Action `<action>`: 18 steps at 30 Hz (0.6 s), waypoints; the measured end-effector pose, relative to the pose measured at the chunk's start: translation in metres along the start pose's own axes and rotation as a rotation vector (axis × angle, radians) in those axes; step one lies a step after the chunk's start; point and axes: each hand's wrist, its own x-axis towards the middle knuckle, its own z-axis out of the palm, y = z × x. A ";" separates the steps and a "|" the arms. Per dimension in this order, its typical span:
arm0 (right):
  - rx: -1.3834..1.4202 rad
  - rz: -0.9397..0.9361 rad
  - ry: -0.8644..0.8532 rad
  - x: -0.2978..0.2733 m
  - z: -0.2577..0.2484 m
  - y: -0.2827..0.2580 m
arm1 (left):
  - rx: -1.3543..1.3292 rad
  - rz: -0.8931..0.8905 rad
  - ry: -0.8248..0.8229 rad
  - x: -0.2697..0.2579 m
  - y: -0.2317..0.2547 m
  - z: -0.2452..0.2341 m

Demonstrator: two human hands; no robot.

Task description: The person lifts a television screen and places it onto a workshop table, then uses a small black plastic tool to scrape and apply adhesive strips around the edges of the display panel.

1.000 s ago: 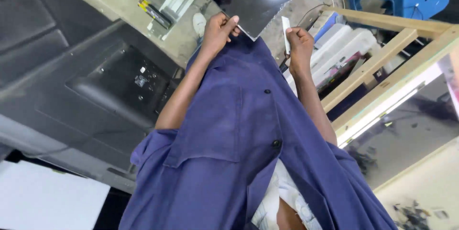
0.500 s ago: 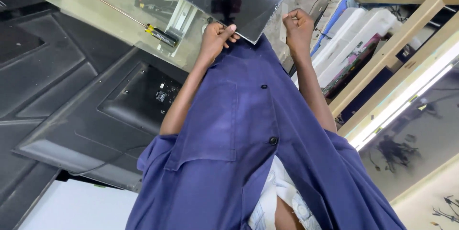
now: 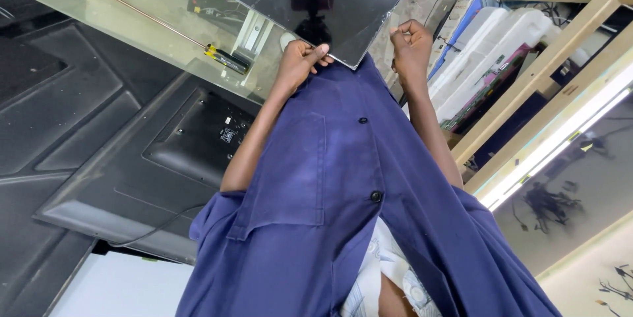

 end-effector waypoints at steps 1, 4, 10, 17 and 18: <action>0.004 0.025 0.014 -0.001 0.002 -0.003 | 0.000 -0.010 -0.009 0.000 0.001 -0.001; 0.008 0.046 0.030 -0.001 0.004 -0.004 | 0.002 -0.014 -0.020 0.000 0.000 -0.001; 0.009 0.038 0.045 0.000 0.006 -0.007 | 0.012 -0.009 -0.025 0.001 0.000 -0.002; -0.001 -0.004 0.023 0.002 0.007 -0.006 | 0.007 -0.035 -0.023 0.001 0.001 -0.001; -0.002 -0.005 0.022 0.003 0.007 -0.005 | 0.006 -0.034 -0.022 0.002 0.000 -0.001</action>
